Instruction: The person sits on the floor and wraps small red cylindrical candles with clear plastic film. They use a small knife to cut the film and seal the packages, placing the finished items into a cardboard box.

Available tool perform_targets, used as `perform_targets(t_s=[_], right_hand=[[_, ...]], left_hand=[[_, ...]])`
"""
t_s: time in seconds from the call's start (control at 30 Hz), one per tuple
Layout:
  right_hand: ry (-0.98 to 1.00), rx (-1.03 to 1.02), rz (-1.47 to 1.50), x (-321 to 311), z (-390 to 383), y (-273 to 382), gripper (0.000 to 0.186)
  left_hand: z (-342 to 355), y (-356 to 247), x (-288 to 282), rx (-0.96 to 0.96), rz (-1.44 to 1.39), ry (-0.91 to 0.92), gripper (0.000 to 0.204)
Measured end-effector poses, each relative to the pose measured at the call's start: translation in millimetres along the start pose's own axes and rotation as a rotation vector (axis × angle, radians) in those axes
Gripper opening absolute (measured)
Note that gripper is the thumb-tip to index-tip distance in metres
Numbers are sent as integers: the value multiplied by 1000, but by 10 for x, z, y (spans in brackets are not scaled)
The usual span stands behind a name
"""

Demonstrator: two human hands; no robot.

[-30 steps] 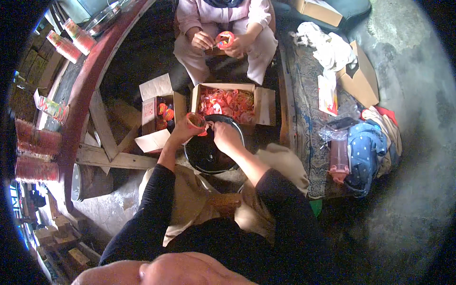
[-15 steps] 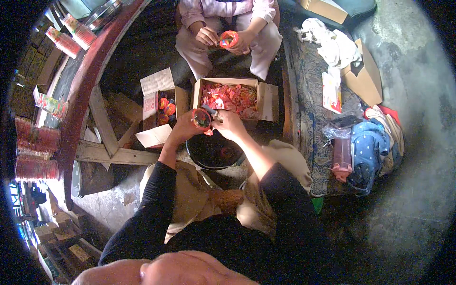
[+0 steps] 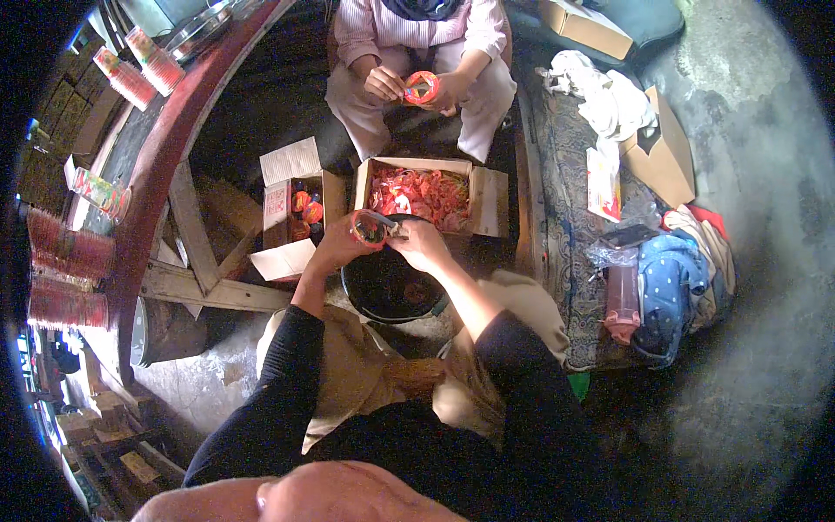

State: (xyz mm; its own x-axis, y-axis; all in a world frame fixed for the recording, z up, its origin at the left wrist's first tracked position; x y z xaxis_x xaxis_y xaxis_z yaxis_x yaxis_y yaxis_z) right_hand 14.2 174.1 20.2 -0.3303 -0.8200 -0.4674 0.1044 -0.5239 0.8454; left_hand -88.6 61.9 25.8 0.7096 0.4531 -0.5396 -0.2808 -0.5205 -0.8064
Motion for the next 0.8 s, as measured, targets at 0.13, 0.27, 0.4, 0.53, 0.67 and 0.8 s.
perform_targets(t_s=[0.13,0.27,0.4,0.53,0.67,0.8], right_hand=[[41,23,-58,-51,-26,19,26],[-12,4,-93,-123,-46,34,25],[-10,48,-82,-121,-40,105,24],[-71,-8,-136,-124,-35,68,23],[-79,-24,-171,-60,-28,48,23],[-93,93,-263,-74,-67,1,23]], left_hand=[[5,28,4,-16,-37,3,51],[-17,-47,-4,-27,-81,55,50],[15,126,25,-33,-159,128,51],[13,110,48,-68,-186,162,49],[39,159,85,-47,-164,186,47],[12,91,59,-58,-52,160,44]])
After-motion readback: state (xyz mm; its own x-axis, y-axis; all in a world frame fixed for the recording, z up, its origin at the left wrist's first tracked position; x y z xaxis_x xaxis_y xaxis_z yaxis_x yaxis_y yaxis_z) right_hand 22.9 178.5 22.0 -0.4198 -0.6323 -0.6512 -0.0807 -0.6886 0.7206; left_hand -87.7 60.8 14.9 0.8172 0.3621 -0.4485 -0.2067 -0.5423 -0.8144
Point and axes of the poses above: each hand's wrist, its own z-axis towards the middle knuckle, its own x-axis out of the palm, y = z × x, the point moved 9 cm from there along z, towards the middle knuckle, and after that the axes turned 14 degrees about -x, right-handed, at the moved point
